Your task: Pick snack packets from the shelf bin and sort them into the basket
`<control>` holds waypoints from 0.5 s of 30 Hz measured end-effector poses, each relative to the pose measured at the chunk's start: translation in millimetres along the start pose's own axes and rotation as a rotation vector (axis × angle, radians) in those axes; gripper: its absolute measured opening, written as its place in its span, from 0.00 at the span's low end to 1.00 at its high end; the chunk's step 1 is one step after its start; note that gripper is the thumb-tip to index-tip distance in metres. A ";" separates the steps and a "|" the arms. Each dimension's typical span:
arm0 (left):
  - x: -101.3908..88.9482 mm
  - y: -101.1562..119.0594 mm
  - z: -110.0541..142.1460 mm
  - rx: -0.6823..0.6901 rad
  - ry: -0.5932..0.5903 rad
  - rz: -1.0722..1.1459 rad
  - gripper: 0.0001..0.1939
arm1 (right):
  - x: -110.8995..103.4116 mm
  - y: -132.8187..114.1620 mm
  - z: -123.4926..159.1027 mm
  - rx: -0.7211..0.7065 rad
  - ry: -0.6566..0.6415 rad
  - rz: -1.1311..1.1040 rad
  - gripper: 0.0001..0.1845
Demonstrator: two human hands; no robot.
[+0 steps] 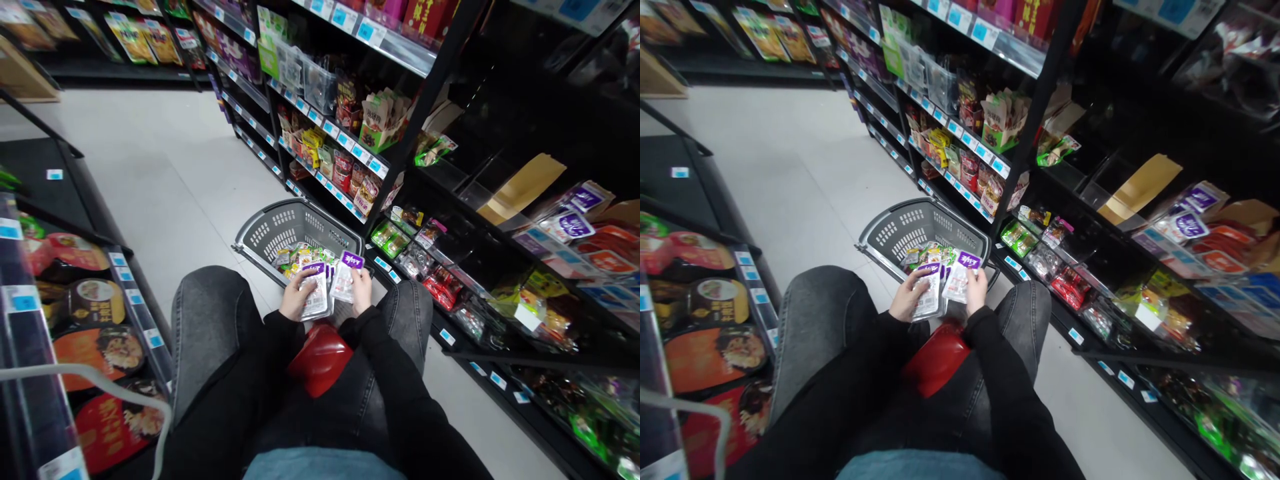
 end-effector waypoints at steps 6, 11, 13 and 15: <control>-2.2 -2.4 -1.7 0.016 0.003 0.069 0.30 | -6.2 -5.3 2.3 0.023 0.000 0.436 0.03; -0.7 -6.7 -3.7 0.093 0.000 0.110 0.44 | 10.5 -4.9 16.6 0.008 -0.125 0.446 0.04; -0.3 -8.1 -4.7 0.113 0.034 0.141 0.48 | 13.3 -3.1 18.5 0.004 -0.144 0.440 0.05; 0.4 -9.0 -4.9 0.104 0.055 0.169 0.49 | 14.4 -0.2 19.4 -0.004 -0.144 0.416 0.06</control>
Point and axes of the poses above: each hand's wrist, its own z-axis away from the middle knuckle, its own x-axis out of the palm, y = z × x, the point moved 1 cm from there along -z, towards the middle knuckle, and after that the axes turned 3 degrees about -z, right-handed, at the moved point
